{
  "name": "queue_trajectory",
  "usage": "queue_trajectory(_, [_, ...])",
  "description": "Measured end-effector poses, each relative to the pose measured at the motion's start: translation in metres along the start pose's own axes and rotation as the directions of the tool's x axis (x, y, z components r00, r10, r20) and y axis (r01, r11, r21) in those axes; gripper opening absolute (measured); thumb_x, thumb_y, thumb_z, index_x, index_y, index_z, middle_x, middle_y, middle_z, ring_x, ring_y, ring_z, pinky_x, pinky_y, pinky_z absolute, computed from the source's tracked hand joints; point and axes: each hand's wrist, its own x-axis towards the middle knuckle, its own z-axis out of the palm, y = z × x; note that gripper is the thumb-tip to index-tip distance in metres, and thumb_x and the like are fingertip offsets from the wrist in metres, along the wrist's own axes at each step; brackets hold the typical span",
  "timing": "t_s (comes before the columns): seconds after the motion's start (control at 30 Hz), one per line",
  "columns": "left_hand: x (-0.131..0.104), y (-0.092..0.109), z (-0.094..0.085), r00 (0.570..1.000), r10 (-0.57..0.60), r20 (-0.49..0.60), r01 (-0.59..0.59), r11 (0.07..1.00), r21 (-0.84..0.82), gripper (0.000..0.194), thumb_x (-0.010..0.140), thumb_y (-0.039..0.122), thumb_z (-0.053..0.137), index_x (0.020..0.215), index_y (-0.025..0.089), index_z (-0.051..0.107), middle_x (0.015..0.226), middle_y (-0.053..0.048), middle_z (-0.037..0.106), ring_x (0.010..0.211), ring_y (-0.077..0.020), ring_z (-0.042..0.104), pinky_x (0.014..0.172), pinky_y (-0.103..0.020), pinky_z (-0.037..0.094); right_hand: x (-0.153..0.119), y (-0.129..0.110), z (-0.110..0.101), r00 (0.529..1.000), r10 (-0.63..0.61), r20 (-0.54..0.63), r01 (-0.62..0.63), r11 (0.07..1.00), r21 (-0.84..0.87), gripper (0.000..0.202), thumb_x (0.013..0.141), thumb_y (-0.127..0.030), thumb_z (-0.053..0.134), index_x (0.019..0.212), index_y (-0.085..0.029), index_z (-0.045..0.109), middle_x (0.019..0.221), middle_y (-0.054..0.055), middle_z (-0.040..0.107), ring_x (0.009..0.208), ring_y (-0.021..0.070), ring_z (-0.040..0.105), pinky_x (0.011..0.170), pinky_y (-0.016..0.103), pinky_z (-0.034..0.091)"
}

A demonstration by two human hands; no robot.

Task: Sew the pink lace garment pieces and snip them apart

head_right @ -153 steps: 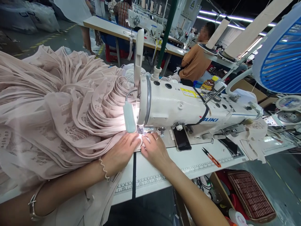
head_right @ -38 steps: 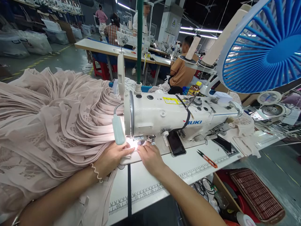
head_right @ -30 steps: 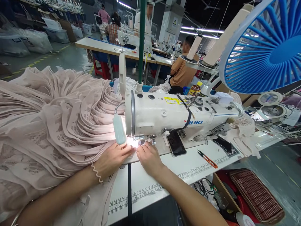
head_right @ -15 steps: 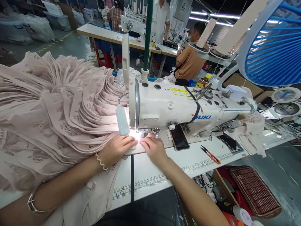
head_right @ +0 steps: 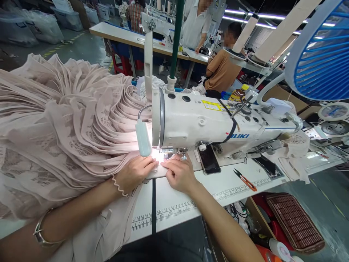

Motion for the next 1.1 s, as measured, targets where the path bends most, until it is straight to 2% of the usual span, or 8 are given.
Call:
queue_trajectory(0.2, [0.002,0.001,-0.001,1.000,-0.001,-0.008,0.001,1.000,0.013,0.029,0.096,0.008,0.038,0.082,0.012,0.063,0.069,-0.003,0.059,0.065,-0.0166,0.052,0.060,-0.028,0.041,-0.001,-0.001,-0.001,1.000,0.021,0.019,-0.020,1.000,-0.012,0.039,0.077,-0.004,0.046,0.100,-0.023,0.072,0.088,0.001,0.074,0.082,0.0170,0.065,0.081,0.035,0.051])
queue_trajectory(0.4, [0.000,0.000,0.003,0.996,-0.053,0.070,0.056,0.998,-0.039,0.029,0.096,0.011,0.039,0.079,0.015,0.062,0.072,-0.004,0.060,0.071,-0.0178,0.054,0.063,-0.029,0.043,-0.001,-0.001,-0.002,0.997,-0.042,0.061,0.046,0.997,-0.060,0.036,0.077,-0.006,0.049,0.098,-0.022,0.074,0.092,0.003,0.073,0.086,0.0182,0.062,0.080,0.034,0.049])
queue_trajectory(0.47, [-0.001,-0.002,0.001,0.989,-0.099,0.111,0.112,0.987,-0.115,0.025,0.094,0.012,0.041,0.083,0.016,0.062,0.080,-0.006,0.062,0.080,-0.0200,0.057,0.068,-0.031,0.047,-0.001,0.000,-0.001,0.996,0.012,0.088,-0.007,0.998,-0.055,0.038,0.078,-0.005,0.047,0.096,-0.023,0.075,0.095,0.003,0.071,0.088,0.0183,0.061,0.082,0.035,0.048])
queue_trajectory(0.57, [-0.003,-0.006,-0.004,0.974,-0.140,0.177,0.180,0.955,-0.235,0.026,0.089,0.007,0.041,0.106,0.014,0.061,0.106,-0.012,0.065,0.099,-0.0229,0.059,0.082,-0.036,0.051,-0.002,0.002,0.000,0.988,0.116,0.106,-0.114,0.993,-0.028,0.041,0.079,-0.004,0.044,0.090,-0.026,0.076,0.096,0.003,0.068,0.089,0.0176,0.061,0.086,0.036,0.046])
queue_trajectory(0.63, [-0.005,-0.009,-0.006,0.970,-0.125,0.209,0.178,0.948,-0.262,0.034,0.087,0.005,0.040,0.114,0.014,0.057,0.116,-0.013,0.063,0.109,-0.0233,0.058,0.090,-0.037,0.051,-0.003,0.002,0.000,0.983,0.144,0.112,-0.142,0.990,-0.022,0.041,0.079,-0.004,0.043,0.088,-0.027,0.076,0.098,0.003,0.066,0.090,0.0178,0.062,0.088,0.037,0.046])
queue_trajectory(0.73, [-0.007,-0.011,-0.005,0.967,-0.086,0.240,0.148,0.956,-0.253,0.034,0.088,0.005,0.039,0.113,0.016,0.058,0.122,-0.011,0.063,0.119,-0.0239,0.056,0.096,-0.037,0.050,-0.003,0.001,-0.001,0.982,0.141,0.126,-0.143,0.990,0.003,0.042,0.078,-0.002,0.044,0.089,-0.027,0.076,0.109,0.002,0.068,0.094,0.0178,0.062,0.089,0.037,0.046])
queue_trajectory(0.93, [-0.006,-0.012,-0.002,0.977,-0.047,0.207,0.099,0.964,-0.247,0.035,0.086,0.003,0.037,0.112,0.013,0.059,0.119,-0.014,0.065,0.117,-0.0254,0.058,0.098,-0.040,0.050,-0.004,0.003,0.002,0.997,0.048,0.060,-0.048,0.999,-0.003,0.040,0.079,-0.001,0.045,0.089,-0.025,0.075,0.108,0.002,0.072,0.100,0.0188,0.064,0.093,0.038,0.047])
queue_trajectory(1.1, [-0.005,-0.013,-0.003,0.967,-0.050,0.248,0.121,0.953,-0.279,0.037,0.082,0.000,0.038,0.109,0.012,0.060,0.119,-0.015,0.064,0.115,-0.0259,0.058,0.098,-0.040,0.051,-0.004,0.004,0.003,0.996,0.037,0.087,-0.036,0.999,-0.006,0.039,0.081,-0.002,0.044,0.093,-0.025,0.073,0.110,0.002,0.072,0.107,0.0194,0.062,0.095,0.040,0.047])
